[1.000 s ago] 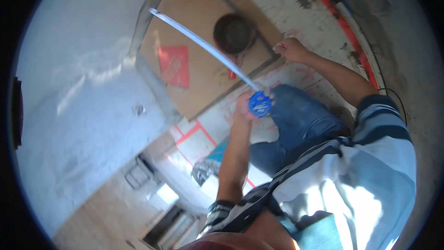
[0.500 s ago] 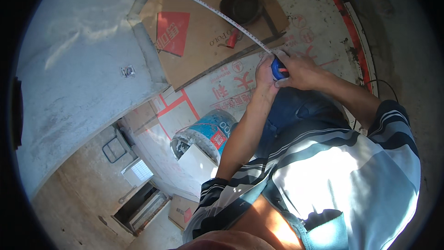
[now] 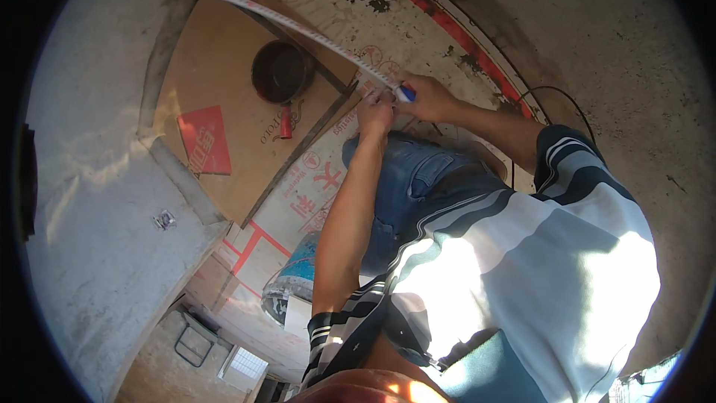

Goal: Measure, mark, and cut a ceramic tile using an angle grinder.

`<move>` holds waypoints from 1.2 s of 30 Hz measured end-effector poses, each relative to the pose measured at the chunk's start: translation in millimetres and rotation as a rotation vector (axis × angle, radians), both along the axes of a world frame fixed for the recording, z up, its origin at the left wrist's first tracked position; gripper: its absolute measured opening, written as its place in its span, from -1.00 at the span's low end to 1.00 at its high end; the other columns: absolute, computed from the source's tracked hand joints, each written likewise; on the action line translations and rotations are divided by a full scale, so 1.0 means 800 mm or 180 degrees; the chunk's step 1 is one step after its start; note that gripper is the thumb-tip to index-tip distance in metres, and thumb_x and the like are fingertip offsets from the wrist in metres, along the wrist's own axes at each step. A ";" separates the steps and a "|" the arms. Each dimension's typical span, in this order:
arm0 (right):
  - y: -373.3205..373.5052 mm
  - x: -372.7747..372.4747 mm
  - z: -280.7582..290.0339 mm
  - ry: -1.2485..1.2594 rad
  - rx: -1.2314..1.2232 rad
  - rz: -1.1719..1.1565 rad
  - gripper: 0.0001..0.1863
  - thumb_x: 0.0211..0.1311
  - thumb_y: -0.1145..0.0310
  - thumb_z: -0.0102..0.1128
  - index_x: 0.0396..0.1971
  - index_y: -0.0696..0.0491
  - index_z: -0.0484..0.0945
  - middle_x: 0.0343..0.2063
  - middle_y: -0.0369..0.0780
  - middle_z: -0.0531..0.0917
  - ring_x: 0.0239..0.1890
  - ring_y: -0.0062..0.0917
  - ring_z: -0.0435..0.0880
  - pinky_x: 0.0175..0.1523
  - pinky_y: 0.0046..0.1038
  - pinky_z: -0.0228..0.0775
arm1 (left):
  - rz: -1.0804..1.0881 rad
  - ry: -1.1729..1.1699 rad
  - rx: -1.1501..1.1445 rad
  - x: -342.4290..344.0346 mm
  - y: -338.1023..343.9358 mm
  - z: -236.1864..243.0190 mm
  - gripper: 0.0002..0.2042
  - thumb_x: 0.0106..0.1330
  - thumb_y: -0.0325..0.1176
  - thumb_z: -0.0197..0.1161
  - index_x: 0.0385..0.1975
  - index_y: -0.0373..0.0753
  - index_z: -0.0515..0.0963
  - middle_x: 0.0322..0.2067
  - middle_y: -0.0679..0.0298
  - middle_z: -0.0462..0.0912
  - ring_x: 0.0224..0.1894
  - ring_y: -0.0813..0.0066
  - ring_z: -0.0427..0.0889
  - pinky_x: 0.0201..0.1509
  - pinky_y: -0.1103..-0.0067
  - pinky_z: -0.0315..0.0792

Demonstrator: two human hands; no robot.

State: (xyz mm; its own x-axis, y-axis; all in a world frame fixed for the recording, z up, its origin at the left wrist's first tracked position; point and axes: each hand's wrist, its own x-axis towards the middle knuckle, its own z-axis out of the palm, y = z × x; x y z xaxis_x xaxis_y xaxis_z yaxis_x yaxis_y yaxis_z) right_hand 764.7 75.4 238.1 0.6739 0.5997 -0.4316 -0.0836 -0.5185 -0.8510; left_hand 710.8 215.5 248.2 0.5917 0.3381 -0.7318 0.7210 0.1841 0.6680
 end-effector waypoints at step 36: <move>-0.215 0.172 -0.234 -0.1077 -0.3060 -0.0083 -0.41 -0.04 -0.04 0.17 -0.04 0.02 0.48 -0.12 -0.03 0.57 -0.02 -0.21 0.52 0.06 -0.26 0.33 | 0.0442 -0.0401 -0.0016 -0.137 0.043 0.031 -0.76 0.30 -0.37 0.08 -0.09 -0.31 0.48 -0.25 0.20 0.59 -0.26 0.55 0.55 -0.26 0.69 0.44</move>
State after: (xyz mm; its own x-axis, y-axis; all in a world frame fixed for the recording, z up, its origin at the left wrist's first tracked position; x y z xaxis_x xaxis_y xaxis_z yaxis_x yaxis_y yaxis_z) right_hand 902.5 -96.3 50.9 0.8579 0.0830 -0.5071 0.0631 -0.9964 -0.0564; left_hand 601.1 249.5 273.3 0.6267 0.4194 -0.6568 0.5992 0.2795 0.7502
